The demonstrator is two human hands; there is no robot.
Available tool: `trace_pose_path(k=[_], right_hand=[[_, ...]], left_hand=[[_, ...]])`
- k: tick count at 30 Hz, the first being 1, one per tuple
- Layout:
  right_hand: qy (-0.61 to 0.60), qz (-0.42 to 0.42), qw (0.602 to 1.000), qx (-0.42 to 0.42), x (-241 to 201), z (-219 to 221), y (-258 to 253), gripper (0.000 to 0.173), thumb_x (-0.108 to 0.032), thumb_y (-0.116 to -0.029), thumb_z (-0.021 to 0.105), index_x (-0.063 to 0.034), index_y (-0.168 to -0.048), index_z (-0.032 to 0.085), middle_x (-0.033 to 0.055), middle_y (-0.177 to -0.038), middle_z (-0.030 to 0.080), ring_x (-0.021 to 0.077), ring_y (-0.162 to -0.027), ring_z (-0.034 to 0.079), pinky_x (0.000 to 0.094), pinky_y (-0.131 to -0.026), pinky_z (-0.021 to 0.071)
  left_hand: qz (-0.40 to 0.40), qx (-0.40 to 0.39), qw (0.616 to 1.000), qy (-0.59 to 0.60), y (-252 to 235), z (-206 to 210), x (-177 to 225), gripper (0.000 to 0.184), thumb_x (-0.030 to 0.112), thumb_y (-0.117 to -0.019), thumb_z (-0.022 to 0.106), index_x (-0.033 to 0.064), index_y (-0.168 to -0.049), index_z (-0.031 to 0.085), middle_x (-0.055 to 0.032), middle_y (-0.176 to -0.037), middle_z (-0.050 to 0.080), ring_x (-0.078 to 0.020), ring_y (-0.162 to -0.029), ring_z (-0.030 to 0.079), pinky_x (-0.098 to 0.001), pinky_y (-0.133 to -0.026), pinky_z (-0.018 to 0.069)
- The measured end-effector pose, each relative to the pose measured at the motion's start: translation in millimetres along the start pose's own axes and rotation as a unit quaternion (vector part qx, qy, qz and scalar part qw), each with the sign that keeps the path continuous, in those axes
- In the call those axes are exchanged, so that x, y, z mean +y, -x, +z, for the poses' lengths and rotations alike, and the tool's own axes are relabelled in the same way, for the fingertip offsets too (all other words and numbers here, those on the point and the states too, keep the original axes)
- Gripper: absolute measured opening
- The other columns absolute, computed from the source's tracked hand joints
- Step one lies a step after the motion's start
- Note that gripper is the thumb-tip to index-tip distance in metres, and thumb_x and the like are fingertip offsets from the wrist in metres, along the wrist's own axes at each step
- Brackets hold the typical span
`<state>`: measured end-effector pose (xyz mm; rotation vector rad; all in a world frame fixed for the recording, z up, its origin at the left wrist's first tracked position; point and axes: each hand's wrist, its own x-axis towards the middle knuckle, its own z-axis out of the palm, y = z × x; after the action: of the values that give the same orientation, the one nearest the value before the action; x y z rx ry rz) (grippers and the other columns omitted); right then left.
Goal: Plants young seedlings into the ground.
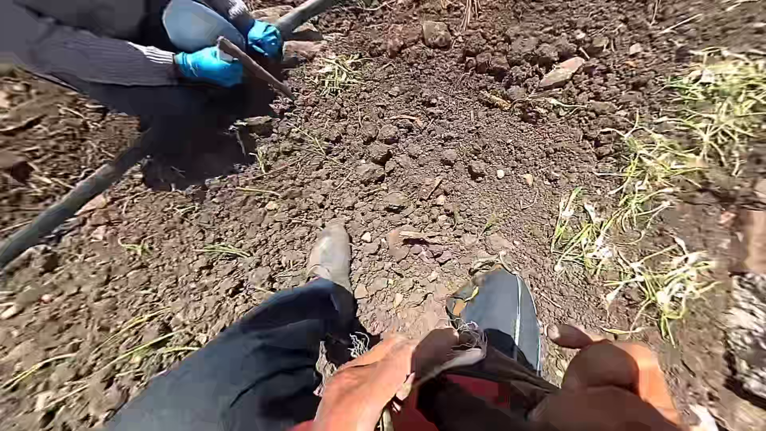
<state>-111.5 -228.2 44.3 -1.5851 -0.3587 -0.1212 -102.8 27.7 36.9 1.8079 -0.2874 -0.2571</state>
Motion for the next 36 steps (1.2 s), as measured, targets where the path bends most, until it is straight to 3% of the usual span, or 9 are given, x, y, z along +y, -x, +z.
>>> trace_pose_path(k=[4, 7, 12, 16, 22, 24, 28, 33, 36], right_hand=[[-0.014, -0.033, 0.999, 0.013, -4.1, -0.8, 34.5, 0.012, -0.018, -0.1010, 0.063, -0.0150, -0.109, 0.071, 0.0039, -0.108, 0.069, 0.0208, -0.115, 0.062, 0.0470, -0.115, 0.0420], [0.034, -0.047, 0.992, 0.110, -0.2, -4.7, 53.1, 0.017, -0.017, -0.0965, 0.071, -0.0161, -0.113, 0.066, 0.0008, -0.112, 0.073, 0.0175, -0.115, 0.063, 0.0384, -0.109, 0.0460], [-0.019, 0.047, 0.977, 0.209, 1.4, -7.4, 112.4, 0.052, -0.058, -0.0937, 0.064, -0.0141, -0.122, 0.064, 0.0027, -0.115, 0.069, 0.0138, -0.107, 0.066, 0.0339, -0.092, 0.0560], [-0.053, 0.068, 0.968, 0.234, -21.5, -6.4, 115.7, 0.077, -0.070, -0.0940, 0.055, -0.0111, -0.143, 0.054, -0.0076, -0.138, 0.060, -0.0020, -0.129, 0.051, 0.0249, -0.113, 0.0418], [-0.270, 0.036, 0.881, 0.388, -33.9, -56.9, 132.2, 0.028, -0.017, -0.1013, 0.061, -0.0105, -0.129, 0.061, 0.0030, -0.115, 0.072, 0.0134, -0.106, 0.069, 0.0359, -0.095, 0.0584], [-0.289, 0.014, 0.865, 0.410, -22.9, -81.1, 154.7, 0.027, -0.017, -0.0967, 0.065, -0.0102, -0.122, 0.063, 0.0093, -0.104, 0.071, 0.0187, -0.087, 0.070, 0.0369, -0.077, 0.0608], [-0.085, 0.071, 0.847, 0.521, 18.6, -136.6, 219.9, 0.014, -0.030, -0.1015, 0.061, -0.0176, -0.108, 0.060, -0.0059, -0.064, 0.053, 0.0070, -0.047, 0.050, 0.0252, -0.043, 0.0472], [0.035, 0.253, 0.761, 0.597, 135.1, -173.4, 289.3, 0.025, -0.032, -0.0957, 0.067, -0.0100, -0.106, 0.061, -0.0062, -0.057, 0.048, 0.0070, -0.041, 0.044, 0.0271, -0.038, 0.0433], [0.131, 0.384, 0.713, 0.571, 227.2, -158.8, 330.7, 0.036, -0.031, -0.0942, 0.071, 0.0010, -0.111, 0.068, 0.0066, -0.075, 0.064, 0.0145, -0.057, 0.059, 0.0387, -0.057, 0.0535]], left_hand=[[0.098, -0.123, 0.985, 0.067, 0.7, 22.5, -4.9, 0.024, 0.024, -0.0902, 0.075, 0.0011, -0.091, 0.069, -0.0109, -0.078, 0.070, -0.0127, -0.075, 0.068, -0.0294, -0.074, 0.0569], [0.120, -0.174, 0.975, 0.071, -8.1, 25.8, 1.3, 0.037, 0.035, -0.0858, 0.084, 0.0053, -0.107, 0.077, -0.0072, -0.093, 0.078, -0.0108, -0.090, 0.074, -0.0298, -0.087, 0.0614], [0.127, -0.122, 0.984, 0.006, -19.7, 51.9, 36.1, 0.029, 0.029, -0.0911, 0.080, 0.0115, -0.113, 0.073, 0.0030, -0.101, 0.077, -0.0031, -0.094, 0.072, -0.0235, -0.087, 0.0607], [0.235, -0.107, 0.965, -0.055, -32.3, 105.2, 47.8, 0.028, 0.032, -0.0947, 0.075, 0.0118, -0.113, 0.074, 0.0026, -0.098, 0.076, -0.0021, -0.090, 0.071, -0.0195, -0.081, 0.0602], [0.295, -0.314, 0.888, -0.161, -63.9, 149.8, 65.1, 0.048, 0.047, -0.1004, 0.060, 0.0150, -0.137, 0.064, -0.0017, -0.104, 0.072, -0.0107, -0.090, 0.066, -0.0278, -0.075, 0.0553], [0.293, -0.310, 0.882, -0.201, -87.2, 143.2, 71.1, 0.042, 0.040, -0.1041, 0.056, 0.0144, -0.136, 0.065, 0.0041, -0.102, 0.073, -0.0036, -0.085, 0.065, -0.0220, -0.072, 0.0557], [0.257, -0.215, 0.891, -0.306, -148.0, 113.5, 76.0, 0.024, 0.025, -0.0982, 0.064, 0.0130, -0.115, 0.074, 0.0090, -0.088, 0.074, 0.0036, -0.071, 0.066, -0.0171, -0.063, 0.0578], [0.168, -0.209, 0.818, -0.510, -203.3, 97.2, 70.6, 0.021, 0.029, -0.1018, 0.059, 0.0161, -0.101, 0.075, 0.0007, -0.077, 0.071, -0.0137, -0.065, 0.067, -0.0476, -0.062, 0.0549], [0.086, -0.235, 0.753, -0.608, -229.5, 82.5, 53.2, 0.020, 0.021, -0.1064, 0.058, 0.0108, -0.106, 0.076, -0.0134, -0.081, 0.073, -0.0362, -0.075, 0.071, -0.0674, -0.072, 0.0530]])
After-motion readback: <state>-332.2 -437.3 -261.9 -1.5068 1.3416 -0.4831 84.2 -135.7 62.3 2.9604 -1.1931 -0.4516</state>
